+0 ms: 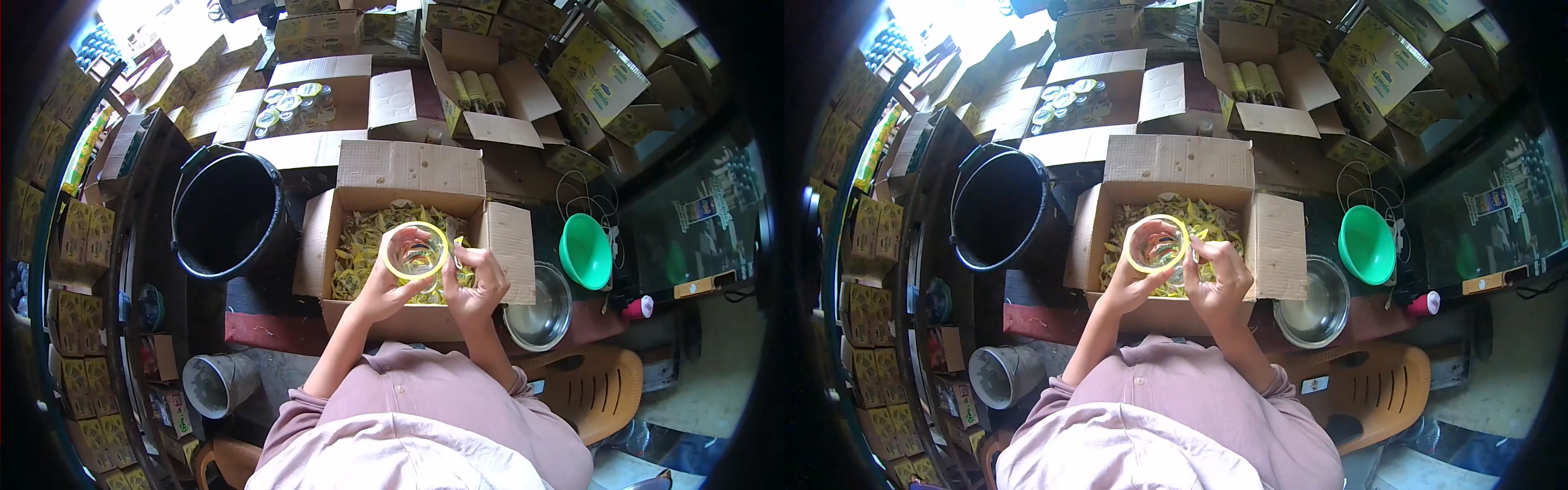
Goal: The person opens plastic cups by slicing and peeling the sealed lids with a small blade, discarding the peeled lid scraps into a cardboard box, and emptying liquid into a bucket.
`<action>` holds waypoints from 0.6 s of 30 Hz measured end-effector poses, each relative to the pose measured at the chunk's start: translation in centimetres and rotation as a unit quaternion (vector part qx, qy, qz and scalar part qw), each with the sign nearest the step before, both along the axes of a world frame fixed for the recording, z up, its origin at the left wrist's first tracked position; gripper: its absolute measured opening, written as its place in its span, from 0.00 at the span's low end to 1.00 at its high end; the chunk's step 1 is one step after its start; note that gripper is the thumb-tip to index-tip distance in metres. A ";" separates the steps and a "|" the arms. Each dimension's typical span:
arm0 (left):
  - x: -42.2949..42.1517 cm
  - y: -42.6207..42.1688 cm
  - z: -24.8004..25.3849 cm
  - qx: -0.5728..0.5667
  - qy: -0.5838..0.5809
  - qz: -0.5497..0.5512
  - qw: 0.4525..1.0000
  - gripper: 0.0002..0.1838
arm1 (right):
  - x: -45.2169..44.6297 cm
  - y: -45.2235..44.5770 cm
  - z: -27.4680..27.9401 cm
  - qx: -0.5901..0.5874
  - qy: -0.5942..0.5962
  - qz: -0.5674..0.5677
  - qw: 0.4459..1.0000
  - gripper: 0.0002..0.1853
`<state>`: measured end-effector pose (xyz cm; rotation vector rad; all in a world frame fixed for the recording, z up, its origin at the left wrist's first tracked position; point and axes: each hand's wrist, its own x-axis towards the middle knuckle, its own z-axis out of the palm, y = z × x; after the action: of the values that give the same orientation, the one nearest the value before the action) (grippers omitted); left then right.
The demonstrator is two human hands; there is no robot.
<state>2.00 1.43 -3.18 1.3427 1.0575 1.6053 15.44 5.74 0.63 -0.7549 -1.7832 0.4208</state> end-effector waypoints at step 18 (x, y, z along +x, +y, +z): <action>0.3 -0.1 0.1 0.017 0.126 0.082 0.989 0.33 | -0.1 -1.0 -0.5 -0.019 -0.013 -0.018 1.000 0.11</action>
<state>2.26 1.31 -3.04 1.5461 1.3254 1.6072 15.37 4.78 0.15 -0.8219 -1.7866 0.4240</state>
